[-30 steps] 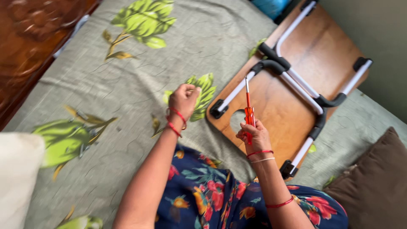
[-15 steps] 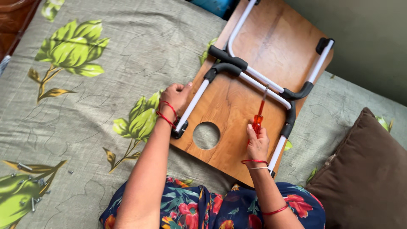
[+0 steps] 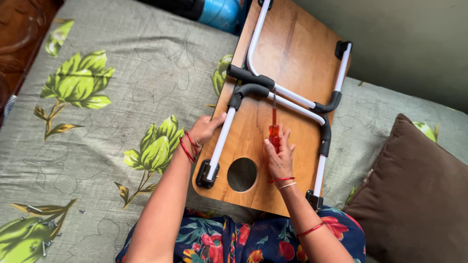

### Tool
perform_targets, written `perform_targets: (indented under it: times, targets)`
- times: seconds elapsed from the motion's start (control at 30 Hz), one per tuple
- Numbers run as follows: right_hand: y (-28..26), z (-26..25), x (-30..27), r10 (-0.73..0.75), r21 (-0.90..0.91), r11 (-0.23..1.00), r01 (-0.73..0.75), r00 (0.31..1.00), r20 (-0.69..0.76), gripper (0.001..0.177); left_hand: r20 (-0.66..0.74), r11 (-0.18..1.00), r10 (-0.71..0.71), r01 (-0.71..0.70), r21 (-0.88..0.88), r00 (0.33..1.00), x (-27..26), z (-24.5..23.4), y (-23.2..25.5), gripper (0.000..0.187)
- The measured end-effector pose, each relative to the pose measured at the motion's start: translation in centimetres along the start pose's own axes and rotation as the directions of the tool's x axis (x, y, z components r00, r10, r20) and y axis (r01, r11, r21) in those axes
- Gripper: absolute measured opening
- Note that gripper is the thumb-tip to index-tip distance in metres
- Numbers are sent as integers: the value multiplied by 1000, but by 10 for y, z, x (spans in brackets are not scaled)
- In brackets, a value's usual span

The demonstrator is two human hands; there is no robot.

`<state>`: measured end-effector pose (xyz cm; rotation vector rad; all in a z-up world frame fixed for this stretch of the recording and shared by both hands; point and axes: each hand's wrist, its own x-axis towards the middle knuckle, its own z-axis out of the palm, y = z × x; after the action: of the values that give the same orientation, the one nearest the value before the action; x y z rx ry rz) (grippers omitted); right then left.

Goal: The person assembles a small wooden table by attaching metal legs to the tabletop using a screwdriver. They insert screws into the leg brackets and tighten them to secure the legs to the table.

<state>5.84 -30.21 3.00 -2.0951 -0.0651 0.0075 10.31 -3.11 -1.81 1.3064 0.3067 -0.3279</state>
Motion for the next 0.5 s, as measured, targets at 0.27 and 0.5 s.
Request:
perform_targets:
  times: [0.27,0.5]
  targets:
    - [-32,-21,-23,-98,38,994,99,994,-49,72,-145,921,237,-175,348,961,-99,77,72,40]
    - [-88,-18,-52,-415,320,872,371,906,80,51,-393,842,427,-200,501,814,-226,116,105,45]
